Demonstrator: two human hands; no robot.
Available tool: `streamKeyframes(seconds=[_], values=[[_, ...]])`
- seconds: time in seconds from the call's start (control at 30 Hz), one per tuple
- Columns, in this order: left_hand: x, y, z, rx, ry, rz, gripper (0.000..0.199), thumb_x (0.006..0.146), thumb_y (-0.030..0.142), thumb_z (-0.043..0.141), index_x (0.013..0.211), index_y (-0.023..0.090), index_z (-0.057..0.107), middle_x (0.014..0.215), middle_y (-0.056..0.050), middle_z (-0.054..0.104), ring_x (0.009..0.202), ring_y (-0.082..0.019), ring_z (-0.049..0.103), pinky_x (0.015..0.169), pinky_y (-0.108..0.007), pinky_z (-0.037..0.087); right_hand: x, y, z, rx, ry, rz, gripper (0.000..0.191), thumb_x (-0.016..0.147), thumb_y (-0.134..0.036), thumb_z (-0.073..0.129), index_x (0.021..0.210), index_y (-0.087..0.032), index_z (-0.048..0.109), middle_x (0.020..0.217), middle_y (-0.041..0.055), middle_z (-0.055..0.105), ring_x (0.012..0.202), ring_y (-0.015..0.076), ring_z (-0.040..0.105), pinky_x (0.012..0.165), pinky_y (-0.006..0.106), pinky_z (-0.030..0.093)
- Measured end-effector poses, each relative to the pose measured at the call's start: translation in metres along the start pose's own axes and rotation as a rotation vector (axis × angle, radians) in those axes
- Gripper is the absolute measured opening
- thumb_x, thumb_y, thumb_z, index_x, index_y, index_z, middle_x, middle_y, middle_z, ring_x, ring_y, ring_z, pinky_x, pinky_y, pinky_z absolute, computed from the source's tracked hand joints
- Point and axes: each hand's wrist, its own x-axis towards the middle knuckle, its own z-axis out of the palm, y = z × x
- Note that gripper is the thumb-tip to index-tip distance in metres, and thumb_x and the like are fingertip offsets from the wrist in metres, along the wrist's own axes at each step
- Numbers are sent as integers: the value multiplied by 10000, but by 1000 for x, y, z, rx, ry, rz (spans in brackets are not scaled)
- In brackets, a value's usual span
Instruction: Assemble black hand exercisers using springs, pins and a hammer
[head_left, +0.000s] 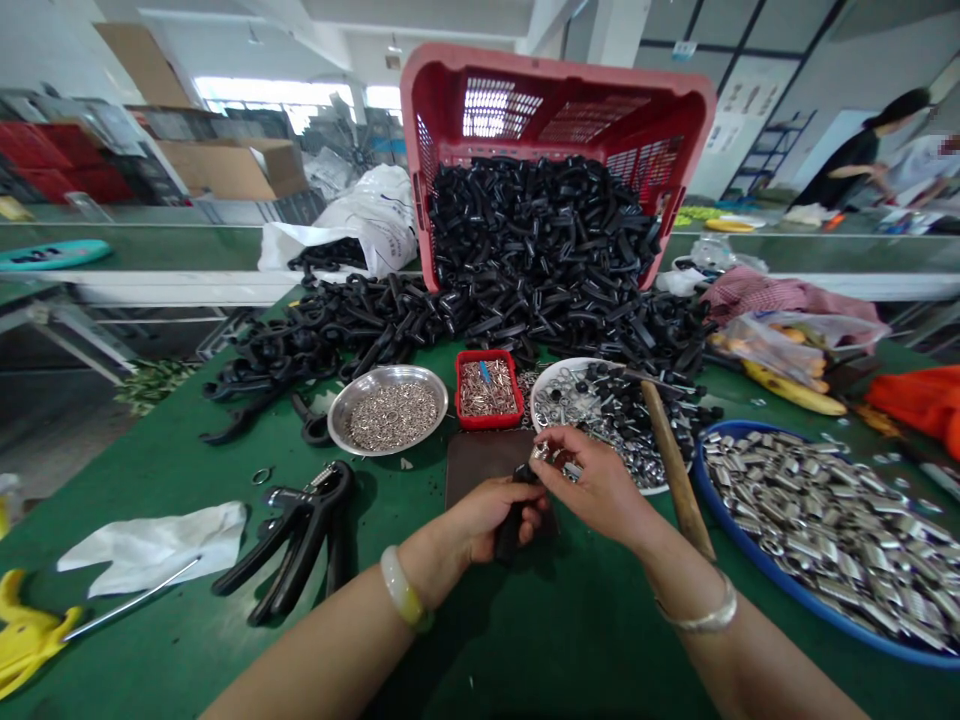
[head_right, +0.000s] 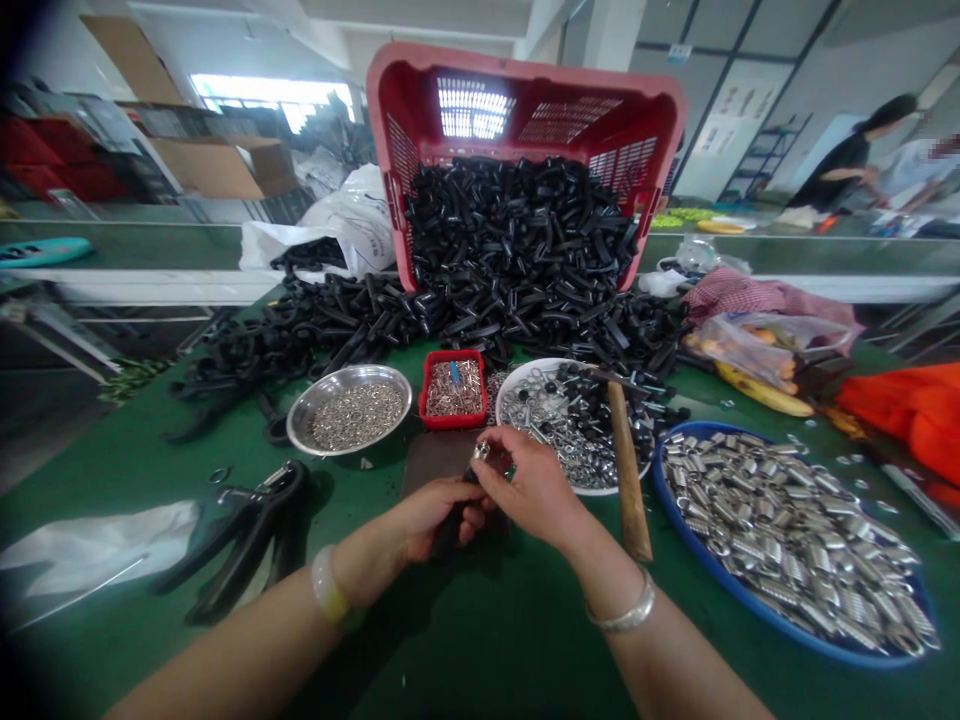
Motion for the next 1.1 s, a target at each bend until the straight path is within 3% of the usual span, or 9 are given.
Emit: streamKeyframes(seconds=[0.1,0.27,0.33,0.4,0.5,0.6,0.73,0.87,1.1], values=[[-3,1,-2,-29,-120,-25,60,724,105,531,701,113,477,582,28,426,387,6,363,339,-72,274,3,3,-2,24,-17,41,167,747,-287,537,895,-211,542,793,15,605,708,141,566,649,263,446],[-10,2,-9,-11,-384,-61,205,643,57,551,811,147,474,648,34,396,385,16,268,335,-74,172,7,17,2,344,-185,355,221,723,-378,554,823,-182,534,665,-2,589,600,129,557,471,221,416],[-10,3,-12,-96,-425,-66,253,643,120,576,872,150,472,677,31,393,400,16,264,340,-69,175,6,24,3,347,-238,434,268,737,-422,531,829,-170,541,667,10,604,586,132,561,436,215,395],[-7,7,-15,-221,-397,-48,247,679,231,586,875,149,461,663,38,377,405,12,263,339,-65,190,6,33,-3,140,-169,407,306,760,-444,506,866,-162,563,716,36,629,623,142,575,480,231,416],[2,14,-19,-378,-270,32,229,761,357,528,795,153,430,605,54,350,398,1,277,336,-72,222,7,50,-27,-442,-22,283,277,799,-374,482,910,-150,601,827,89,645,763,187,591,667,296,442],[14,19,-22,-447,-182,79,231,807,364,473,749,151,404,574,56,359,389,-6,307,328,-83,240,13,68,-54,-888,-109,278,234,805,-276,475,907,-145,640,887,125,643,864,233,585,755,333,422],[26,20,-25,-490,-169,71,241,819,366,449,731,147,403,562,58,367,383,-12,334,324,-96,270,22,84,-63,-974,-257,209,288,810,-275,480,1063,-216,605,1027,80,618,917,192,579,771,272,424],[29,19,-27,-462,-175,63,254,814,382,459,725,148,414,556,59,353,383,-18,337,323,-105,285,26,91,-52,-1029,-258,219,229,808,-230,469,942,-186,650,927,100,629,870,215,591,687,277,441],[30,14,-21,-381,-89,89,304,813,416,469,695,140,422,565,52,372,384,-12,338,311,-101,274,25,76,-40,-896,-169,119,252,846,-275,439,903,-179,665,932,86,652,889,175,584,778,254,422]])
